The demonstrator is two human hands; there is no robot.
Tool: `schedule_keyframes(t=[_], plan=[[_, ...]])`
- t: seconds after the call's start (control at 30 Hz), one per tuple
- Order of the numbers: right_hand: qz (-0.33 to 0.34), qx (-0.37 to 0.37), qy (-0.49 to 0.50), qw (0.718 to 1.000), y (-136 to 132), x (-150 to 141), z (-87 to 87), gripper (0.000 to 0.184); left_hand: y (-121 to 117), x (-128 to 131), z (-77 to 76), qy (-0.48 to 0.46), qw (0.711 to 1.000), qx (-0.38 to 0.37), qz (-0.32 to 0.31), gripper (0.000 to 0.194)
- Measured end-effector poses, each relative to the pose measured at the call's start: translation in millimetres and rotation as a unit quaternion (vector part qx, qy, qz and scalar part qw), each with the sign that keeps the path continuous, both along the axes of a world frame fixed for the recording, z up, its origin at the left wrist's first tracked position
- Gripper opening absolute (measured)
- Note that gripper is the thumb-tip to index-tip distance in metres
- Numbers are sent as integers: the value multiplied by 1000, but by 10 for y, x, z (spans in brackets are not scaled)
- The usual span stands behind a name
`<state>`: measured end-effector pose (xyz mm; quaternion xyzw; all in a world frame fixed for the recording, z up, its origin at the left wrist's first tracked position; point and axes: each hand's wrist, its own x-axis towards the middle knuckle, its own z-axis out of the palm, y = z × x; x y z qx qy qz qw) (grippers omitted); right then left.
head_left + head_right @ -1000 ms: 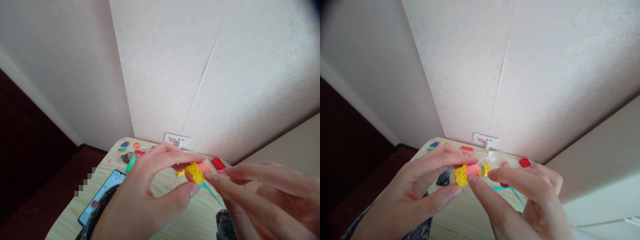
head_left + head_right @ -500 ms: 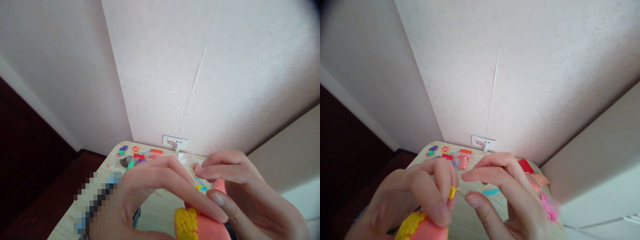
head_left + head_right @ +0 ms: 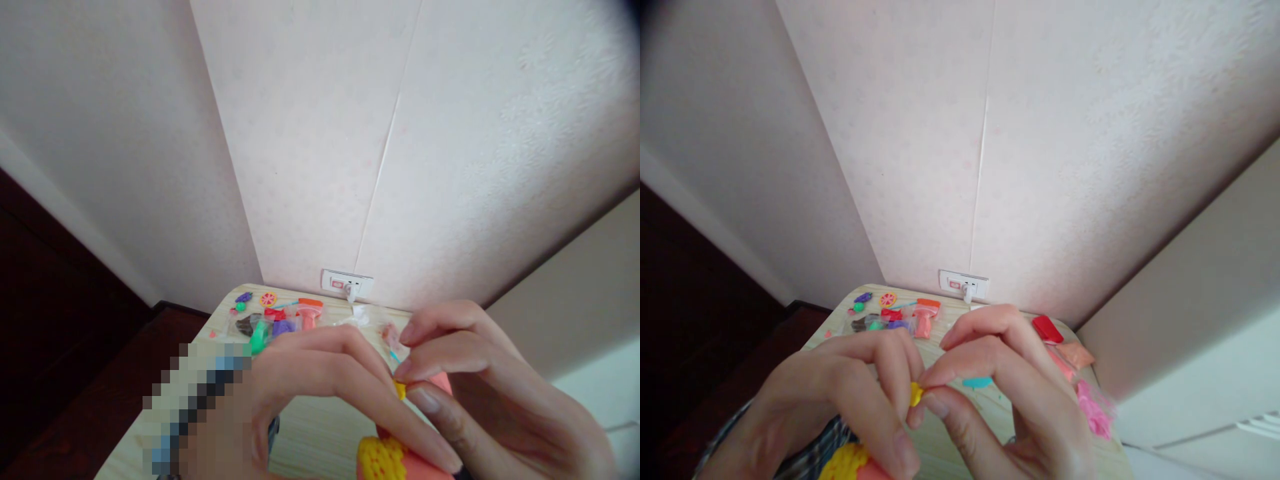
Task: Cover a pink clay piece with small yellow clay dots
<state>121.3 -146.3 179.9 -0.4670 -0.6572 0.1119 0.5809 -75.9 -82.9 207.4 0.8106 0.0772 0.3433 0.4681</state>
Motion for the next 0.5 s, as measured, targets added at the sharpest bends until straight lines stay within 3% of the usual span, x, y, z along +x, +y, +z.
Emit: schedule_keyframes(t=[0.13, 0.27, 0.5], plan=[[-4, 3, 0, 1000, -1, 16, 7, 13, 21, 18, 11, -41, 998, -10, -38, 32], [4, 4, -20, 1000, 9, 53, 6, 13, 63, 9, -55, -38, 998, -9, -47, 26], [15, 4, -27, 1000, 25, 109, -8, 15, 128, 46, -142, -53, 995, 59, -65, 25]])
